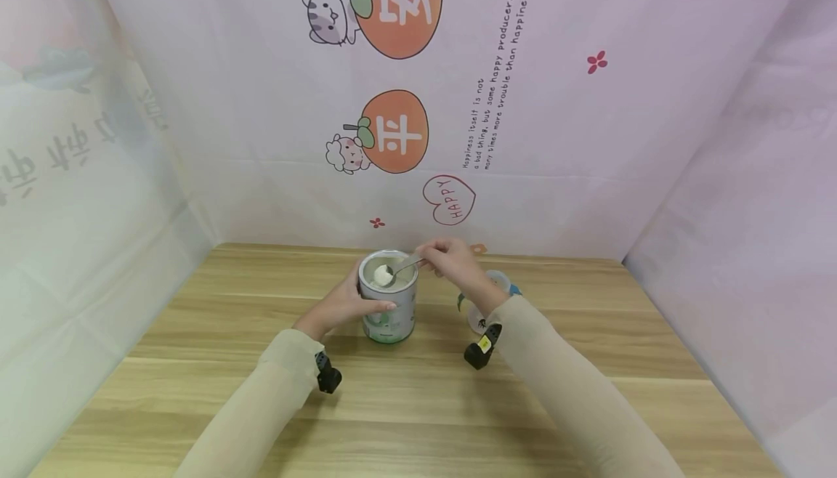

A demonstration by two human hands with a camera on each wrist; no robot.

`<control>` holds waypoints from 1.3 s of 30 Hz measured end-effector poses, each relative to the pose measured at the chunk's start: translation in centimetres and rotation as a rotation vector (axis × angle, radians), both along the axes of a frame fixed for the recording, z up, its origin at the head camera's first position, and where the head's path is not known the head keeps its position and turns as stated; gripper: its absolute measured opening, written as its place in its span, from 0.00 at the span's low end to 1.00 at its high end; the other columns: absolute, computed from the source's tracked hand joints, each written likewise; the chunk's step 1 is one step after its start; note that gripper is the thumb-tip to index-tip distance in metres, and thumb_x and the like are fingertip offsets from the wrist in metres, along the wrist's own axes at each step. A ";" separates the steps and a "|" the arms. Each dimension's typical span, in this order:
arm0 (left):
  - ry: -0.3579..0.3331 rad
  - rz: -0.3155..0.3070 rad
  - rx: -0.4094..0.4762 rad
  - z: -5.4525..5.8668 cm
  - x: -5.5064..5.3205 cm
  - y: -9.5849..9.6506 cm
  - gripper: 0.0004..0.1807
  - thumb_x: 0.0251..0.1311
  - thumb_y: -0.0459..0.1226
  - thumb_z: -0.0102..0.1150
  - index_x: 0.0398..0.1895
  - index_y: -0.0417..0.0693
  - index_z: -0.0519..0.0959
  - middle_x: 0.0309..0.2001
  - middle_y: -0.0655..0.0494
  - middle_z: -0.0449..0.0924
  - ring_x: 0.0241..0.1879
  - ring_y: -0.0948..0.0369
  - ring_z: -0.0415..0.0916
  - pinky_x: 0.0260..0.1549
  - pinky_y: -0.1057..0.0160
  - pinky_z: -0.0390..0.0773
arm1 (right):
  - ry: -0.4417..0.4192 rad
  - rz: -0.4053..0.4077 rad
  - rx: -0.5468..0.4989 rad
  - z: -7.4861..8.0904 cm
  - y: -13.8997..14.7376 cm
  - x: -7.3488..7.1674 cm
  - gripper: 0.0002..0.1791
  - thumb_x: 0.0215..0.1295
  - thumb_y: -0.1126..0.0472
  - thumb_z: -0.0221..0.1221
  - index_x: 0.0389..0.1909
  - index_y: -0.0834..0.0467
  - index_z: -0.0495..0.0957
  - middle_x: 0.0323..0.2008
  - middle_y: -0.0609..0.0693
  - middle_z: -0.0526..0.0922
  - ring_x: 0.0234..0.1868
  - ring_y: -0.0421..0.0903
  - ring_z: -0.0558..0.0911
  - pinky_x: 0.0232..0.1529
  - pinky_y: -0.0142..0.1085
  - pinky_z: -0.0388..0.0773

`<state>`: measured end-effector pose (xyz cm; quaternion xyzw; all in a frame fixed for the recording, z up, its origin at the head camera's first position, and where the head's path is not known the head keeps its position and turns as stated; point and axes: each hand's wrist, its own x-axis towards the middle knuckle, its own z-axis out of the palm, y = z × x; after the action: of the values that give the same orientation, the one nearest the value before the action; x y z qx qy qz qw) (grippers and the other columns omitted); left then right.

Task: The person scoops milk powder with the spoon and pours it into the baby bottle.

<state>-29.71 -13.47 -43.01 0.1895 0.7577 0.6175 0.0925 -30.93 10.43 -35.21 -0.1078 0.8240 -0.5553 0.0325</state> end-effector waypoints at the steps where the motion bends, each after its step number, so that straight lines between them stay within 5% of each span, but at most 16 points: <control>1: -0.001 0.000 0.002 0.0 0.0 0.0 0.54 0.47 0.42 0.81 0.74 0.69 0.54 0.67 0.54 0.67 0.66 0.51 0.66 0.65 0.39 0.60 | -0.002 -0.007 -0.015 0.0 0.1 0.0 0.13 0.72 0.57 0.57 0.43 0.63 0.83 0.35 0.56 0.84 0.33 0.45 0.77 0.36 0.35 0.76; 23: -0.007 -0.019 0.000 0.0 0.1 0.0 0.55 0.48 0.43 0.80 0.74 0.71 0.53 0.68 0.54 0.65 0.67 0.51 0.63 0.66 0.37 0.59 | 0.003 -0.027 -0.048 -0.1 0.2 -0.2 0.14 0.73 0.56 0.59 0.43 0.64 0.82 0.35 0.54 0.85 0.32 0.42 0.77 0.45 0.45 0.81; 29: -0.004 -0.017 -0.004 0.1 0.2 0.0 0.54 0.49 0.43 0.80 0.75 0.70 0.53 0.68 0.54 0.65 0.67 0.51 0.63 0.66 0.37 0.58 | -0.047 -0.030 -0.111 -0.1 0.4 -0.3 0.15 0.73 0.56 0.58 0.45 0.65 0.82 0.37 0.57 0.84 0.35 0.44 0.77 0.40 0.34 0.79; 39: 0.002 -0.020 0.003 0.0 0.2 0.0 0.53 0.50 0.42 0.79 0.75 0.69 0.53 0.68 0.53 0.66 0.68 0.50 0.63 0.67 0.36 0.56 | -0.085 -0.020 -0.174 0.2 1.1 -0.1 0.15 0.73 0.55 0.58 0.45 0.64 0.82 0.36 0.54 0.83 0.37 0.46 0.77 0.38 0.31 0.78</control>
<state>-29.55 -13.43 -42.96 0.1979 0.7548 0.6177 0.0975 -31.06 11.49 -34.97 -0.0786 0.7714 -0.6293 0.0523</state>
